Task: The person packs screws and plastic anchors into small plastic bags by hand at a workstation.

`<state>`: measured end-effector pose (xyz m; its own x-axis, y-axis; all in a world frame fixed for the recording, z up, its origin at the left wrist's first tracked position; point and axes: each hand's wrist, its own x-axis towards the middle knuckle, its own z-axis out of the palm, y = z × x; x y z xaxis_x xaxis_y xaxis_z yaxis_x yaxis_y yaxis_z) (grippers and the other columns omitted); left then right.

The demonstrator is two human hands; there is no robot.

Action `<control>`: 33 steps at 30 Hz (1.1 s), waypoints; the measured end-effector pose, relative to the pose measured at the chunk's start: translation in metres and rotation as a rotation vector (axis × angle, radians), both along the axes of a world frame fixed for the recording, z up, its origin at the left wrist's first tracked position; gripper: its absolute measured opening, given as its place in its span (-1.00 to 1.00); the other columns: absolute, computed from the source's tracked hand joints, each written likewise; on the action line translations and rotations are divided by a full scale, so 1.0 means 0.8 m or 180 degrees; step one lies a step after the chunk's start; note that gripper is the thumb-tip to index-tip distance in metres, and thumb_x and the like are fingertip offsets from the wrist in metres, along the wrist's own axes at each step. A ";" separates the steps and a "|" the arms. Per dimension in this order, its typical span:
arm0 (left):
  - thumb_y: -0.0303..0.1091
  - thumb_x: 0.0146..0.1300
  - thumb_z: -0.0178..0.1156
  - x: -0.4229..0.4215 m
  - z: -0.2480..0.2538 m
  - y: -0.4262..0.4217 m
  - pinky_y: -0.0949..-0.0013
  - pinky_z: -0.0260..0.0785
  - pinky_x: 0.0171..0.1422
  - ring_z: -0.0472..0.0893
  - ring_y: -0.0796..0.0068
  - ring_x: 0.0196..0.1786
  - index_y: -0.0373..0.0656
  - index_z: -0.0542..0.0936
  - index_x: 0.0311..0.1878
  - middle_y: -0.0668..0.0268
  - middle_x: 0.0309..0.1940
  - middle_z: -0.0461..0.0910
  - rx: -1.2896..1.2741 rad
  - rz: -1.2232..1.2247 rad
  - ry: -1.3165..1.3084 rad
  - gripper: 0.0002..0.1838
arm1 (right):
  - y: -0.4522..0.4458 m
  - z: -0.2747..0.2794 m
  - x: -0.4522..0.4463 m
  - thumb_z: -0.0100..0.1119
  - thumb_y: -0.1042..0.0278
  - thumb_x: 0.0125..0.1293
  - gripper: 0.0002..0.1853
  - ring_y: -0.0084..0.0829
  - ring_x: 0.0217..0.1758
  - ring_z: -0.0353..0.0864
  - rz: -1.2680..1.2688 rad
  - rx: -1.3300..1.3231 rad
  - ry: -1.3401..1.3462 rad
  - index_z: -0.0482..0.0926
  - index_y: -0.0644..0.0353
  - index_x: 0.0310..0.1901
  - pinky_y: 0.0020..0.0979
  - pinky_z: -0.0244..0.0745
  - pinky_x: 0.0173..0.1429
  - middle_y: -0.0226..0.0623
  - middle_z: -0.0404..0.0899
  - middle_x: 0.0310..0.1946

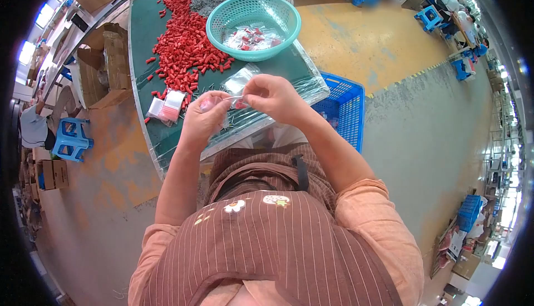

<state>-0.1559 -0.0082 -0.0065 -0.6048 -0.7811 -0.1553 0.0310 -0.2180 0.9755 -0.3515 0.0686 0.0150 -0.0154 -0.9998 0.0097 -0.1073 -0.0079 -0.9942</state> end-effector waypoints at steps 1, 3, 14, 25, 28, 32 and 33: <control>-0.40 0.26 0.29 -0.002 -0.004 0.002 0.64 0.16 -0.42 0.33 0.83 -0.46 -0.22 0.63 -0.27 0.60 -0.50 0.47 -0.0087 -0.0027 -0.0152 -0.91 | 0.001 -0.002 0.000 0.24 0.45 0.30 -0.89 -0.72 -0.28 0.50 -0.0024 -0.0020 -0.0058 0.56 0.28 -0.21 -0.61 0.42 -0.16 -0.49 0.56 -0.34; -0.39 0.26 0.29 -0.007 -0.009 0.004 0.64 0.15 -0.45 0.33 0.83 -0.49 -0.21 0.63 -0.26 0.60 -0.52 0.46 -0.0398 -0.0035 -0.0356 -0.90 | 0.002 -0.008 -0.003 0.24 0.45 0.31 -0.90 -0.73 -0.27 0.50 -0.0065 -0.0066 -0.0163 0.56 0.28 -0.22 -0.62 0.42 -0.16 -0.49 0.56 -0.34; -0.39 0.27 0.30 -0.008 -0.002 0.005 0.63 0.06 -0.56 0.31 0.82 -0.59 -0.20 0.63 -0.23 0.57 -0.58 0.43 -0.0161 0.0104 0.0041 -0.90 | 0.008 -0.013 0.002 0.21 0.47 0.31 -0.91 -0.59 -0.24 0.58 -0.0233 -0.0116 -0.0522 0.55 0.31 -0.24 -0.50 0.49 -0.11 -0.39 0.60 -0.33; -0.40 0.19 0.28 -0.014 -0.012 0.013 0.46 0.35 -0.25 0.45 0.64 -0.39 -0.26 0.64 -0.37 0.42 -0.51 0.55 -0.1123 0.0354 -0.0684 -0.88 | 0.007 -0.036 0.009 0.22 0.40 0.29 -0.88 -0.58 -0.36 0.61 -0.0393 -0.0105 -0.0387 0.59 0.28 -0.33 -0.48 0.53 -0.25 -0.37 0.62 -0.46; -0.47 0.20 0.28 -0.018 -0.049 0.004 0.56 0.31 -0.36 0.44 0.71 -0.44 -0.25 0.63 -0.38 0.47 -0.50 0.55 -0.0799 0.0324 -0.0375 -0.93 | 0.009 -0.038 0.012 0.24 0.39 0.25 -0.84 -0.56 -0.45 0.60 -0.0448 -0.0290 -0.0018 0.57 0.34 -0.32 -0.47 0.50 -0.34 -0.37 0.56 -0.52; -0.52 0.24 0.26 -0.032 -0.017 0.021 0.66 0.19 -0.40 0.38 0.80 -0.46 -0.28 0.62 -0.31 0.52 -0.50 0.50 -0.0473 0.0024 -0.0169 -0.97 | 0.021 -0.026 0.007 0.19 0.45 0.25 -0.89 -0.59 -0.45 0.58 -0.0403 -0.0206 -0.0184 0.53 0.32 -0.32 -0.49 0.49 -0.35 -0.37 0.55 -0.53; -0.52 0.25 0.25 -0.034 -0.025 0.022 0.66 0.19 -0.40 0.37 0.80 -0.46 -0.28 0.62 -0.31 0.53 -0.50 0.50 -0.0509 -0.0045 -0.0021 -0.97 | 0.028 -0.023 0.003 0.18 0.45 0.26 -0.90 -0.60 -0.43 0.58 -0.0425 -0.0172 -0.0077 0.53 0.31 -0.31 -0.50 0.49 -0.34 -0.38 0.56 -0.51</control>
